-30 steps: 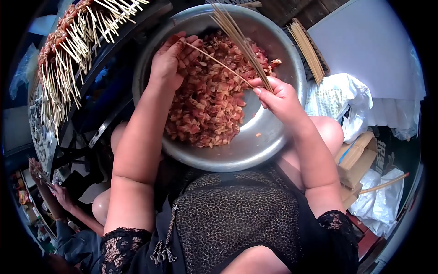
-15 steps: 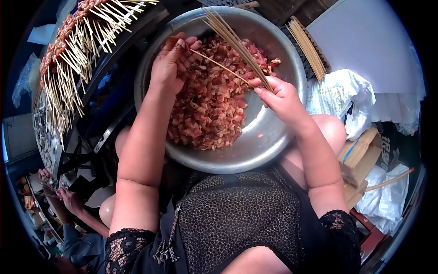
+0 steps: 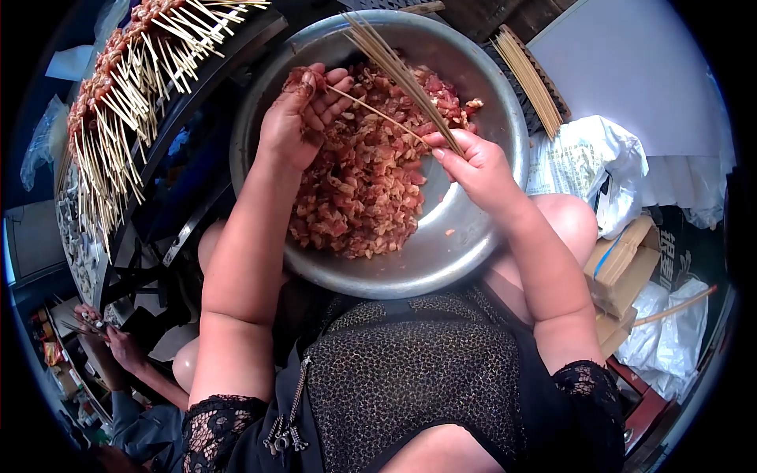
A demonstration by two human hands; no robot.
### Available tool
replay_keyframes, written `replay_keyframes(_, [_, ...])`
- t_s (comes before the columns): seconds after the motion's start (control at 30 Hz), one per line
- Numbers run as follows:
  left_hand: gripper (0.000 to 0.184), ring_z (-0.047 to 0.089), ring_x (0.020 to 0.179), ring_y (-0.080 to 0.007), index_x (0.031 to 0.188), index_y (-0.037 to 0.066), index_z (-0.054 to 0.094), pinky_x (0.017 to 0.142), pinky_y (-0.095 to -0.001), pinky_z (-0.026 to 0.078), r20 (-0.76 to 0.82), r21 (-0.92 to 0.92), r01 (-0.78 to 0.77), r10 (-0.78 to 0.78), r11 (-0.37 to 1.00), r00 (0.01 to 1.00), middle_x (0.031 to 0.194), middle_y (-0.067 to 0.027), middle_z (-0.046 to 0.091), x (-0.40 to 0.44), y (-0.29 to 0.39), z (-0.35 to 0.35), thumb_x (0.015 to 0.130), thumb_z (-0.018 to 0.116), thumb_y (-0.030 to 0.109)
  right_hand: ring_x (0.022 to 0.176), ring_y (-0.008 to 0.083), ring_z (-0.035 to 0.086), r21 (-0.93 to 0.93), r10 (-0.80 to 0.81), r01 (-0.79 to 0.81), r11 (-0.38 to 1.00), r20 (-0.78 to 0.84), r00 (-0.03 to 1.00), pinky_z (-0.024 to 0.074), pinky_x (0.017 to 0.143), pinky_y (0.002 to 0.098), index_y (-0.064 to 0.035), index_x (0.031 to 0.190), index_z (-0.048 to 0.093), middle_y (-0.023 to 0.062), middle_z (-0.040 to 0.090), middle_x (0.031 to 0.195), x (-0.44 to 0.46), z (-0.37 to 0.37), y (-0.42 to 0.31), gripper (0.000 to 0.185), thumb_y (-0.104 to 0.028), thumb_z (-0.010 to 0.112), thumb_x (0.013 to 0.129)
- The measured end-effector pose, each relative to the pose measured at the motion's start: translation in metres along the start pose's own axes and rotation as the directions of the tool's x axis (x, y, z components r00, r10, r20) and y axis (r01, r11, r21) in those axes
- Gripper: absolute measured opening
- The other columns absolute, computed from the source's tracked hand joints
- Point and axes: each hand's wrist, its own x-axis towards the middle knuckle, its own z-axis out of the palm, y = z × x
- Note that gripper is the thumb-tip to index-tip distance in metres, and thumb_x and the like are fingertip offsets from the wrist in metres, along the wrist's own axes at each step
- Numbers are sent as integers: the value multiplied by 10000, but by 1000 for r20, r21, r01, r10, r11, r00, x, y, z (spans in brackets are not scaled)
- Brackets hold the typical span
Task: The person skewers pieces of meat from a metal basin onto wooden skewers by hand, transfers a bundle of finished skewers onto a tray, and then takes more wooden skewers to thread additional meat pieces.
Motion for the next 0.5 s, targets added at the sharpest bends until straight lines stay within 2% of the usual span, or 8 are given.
replay_keyframes(0.07, [288, 562, 1064, -307, 1161, -21, 447, 909, -410, 473, -3, 6, -5, 5, 1000, 1000, 1135, -221, 558, -2, -1, 3, 957, 403, 178, 725, 65, 563, 95, 19, -20, 995, 15, 1000, 466, 671, 217, -28, 1059, 603, 17, 616, 819, 0, 3, -3, 200, -64, 531, 876])
replay_keyframes(0.2, [275, 563, 1063, -306, 1144, -13, 464, 915, -425, 470, 20, 9, 3, -3, 1000, 1000, 1141, -223, 557, -5, -1, 6, 952, 418, 179, 741, 68, 573, 61, 44, -45, 997, 20, 999, 469, 671, 213, -27, 1067, 597, 16, 614, 832, 1, 5, -5, 203, -62, 527, 880])
replay_keyframes(0.43, [286, 572, 1050, -293, 1159, -14, 455, 893, -424, 486, 41, 49, 29, -31, 998, 999, 1129, -214, 566, -7, 1, 12, 947, 436, 178, 631, 24, 473, 145, 54, -60, 988, 44, 998, 430, 601, 187, -57, 1069, 609, -39, 562, 736, 1, 4, 2, 204, -84, 532, 882])
replay_keyframes(0.5, [300, 585, 1025, -284, 1166, -20, 448, 879, -415, 494, -45, 83, -76, 80, 994, 996, 1105, -203, 577, -5, 4, 13, 946, 443, 184, 613, 19, 448, 154, 45, -50, 987, 40, 998, 421, 589, 182, -64, 1068, 611, -48, 549, 718, 2, 3, 3, 204, -89, 533, 882])
